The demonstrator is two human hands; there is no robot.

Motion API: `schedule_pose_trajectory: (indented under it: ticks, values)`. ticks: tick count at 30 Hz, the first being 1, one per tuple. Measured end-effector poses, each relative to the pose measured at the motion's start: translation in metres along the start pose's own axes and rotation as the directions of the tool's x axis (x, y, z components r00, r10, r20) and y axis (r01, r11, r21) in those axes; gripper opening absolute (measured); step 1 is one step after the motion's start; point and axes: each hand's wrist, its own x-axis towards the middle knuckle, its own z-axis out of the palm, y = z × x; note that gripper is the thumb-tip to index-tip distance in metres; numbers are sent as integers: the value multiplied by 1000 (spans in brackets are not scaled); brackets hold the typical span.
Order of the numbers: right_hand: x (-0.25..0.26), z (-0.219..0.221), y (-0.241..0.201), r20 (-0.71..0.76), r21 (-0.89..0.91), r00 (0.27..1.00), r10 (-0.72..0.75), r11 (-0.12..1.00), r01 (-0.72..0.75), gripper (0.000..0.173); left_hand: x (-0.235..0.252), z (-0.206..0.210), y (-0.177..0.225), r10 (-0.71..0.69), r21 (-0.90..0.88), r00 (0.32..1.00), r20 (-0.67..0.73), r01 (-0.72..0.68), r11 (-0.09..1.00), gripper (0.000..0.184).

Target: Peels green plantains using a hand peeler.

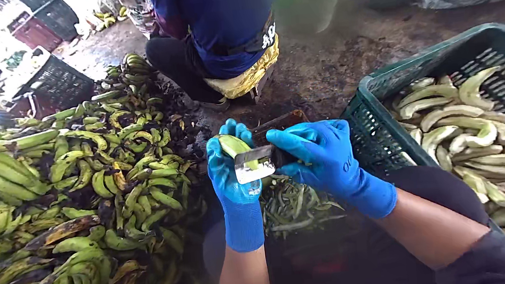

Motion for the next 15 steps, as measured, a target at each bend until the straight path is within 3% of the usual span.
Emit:
schedule_pose_trajectory:
  ticks: [3, 7, 9, 11, 12, 13, 15]
  values:
    - [8, 3, 7, 15, 47, 999, 32, 998, -32, 54, -6, 2, -2, -44, 375, 998, 43, 25, 926, 40]
    - [9, 2, 16, 32, 67, 999, 15, 998, -17, 50, -14, 0, 3, -12, 798, 994, 106, -78, 598, 48]
    - [23, -4, 32, 189, 113, 970, 153, 978, -177, 56, -21, -2, 3, -97, 873, 982, 165, -99, 478, 53]
    - [32, -8, 46, 317, 76, 884, 342, 920, -383, 58, -21, -3, 0, -154, 863, 973, 174, -75, 499, 55]
    - [31, -9, 47, 303, 47, 876, 375, 912, -407, 59, -18, -2, -1, -113, 837, 987, 115, -35, 545, 50]
    - [27, -8, 43, 233, 34, 913, 334, 936, -351, 61, -12, 1, 0, -76, 767, 997, 24, 30, 641, 47]
    - [12, -5, 23, 104, 41, 987, 119, 991, -124, 57, -1, -3, 7, -94, 418, 991, -96, 126, 900, 43]
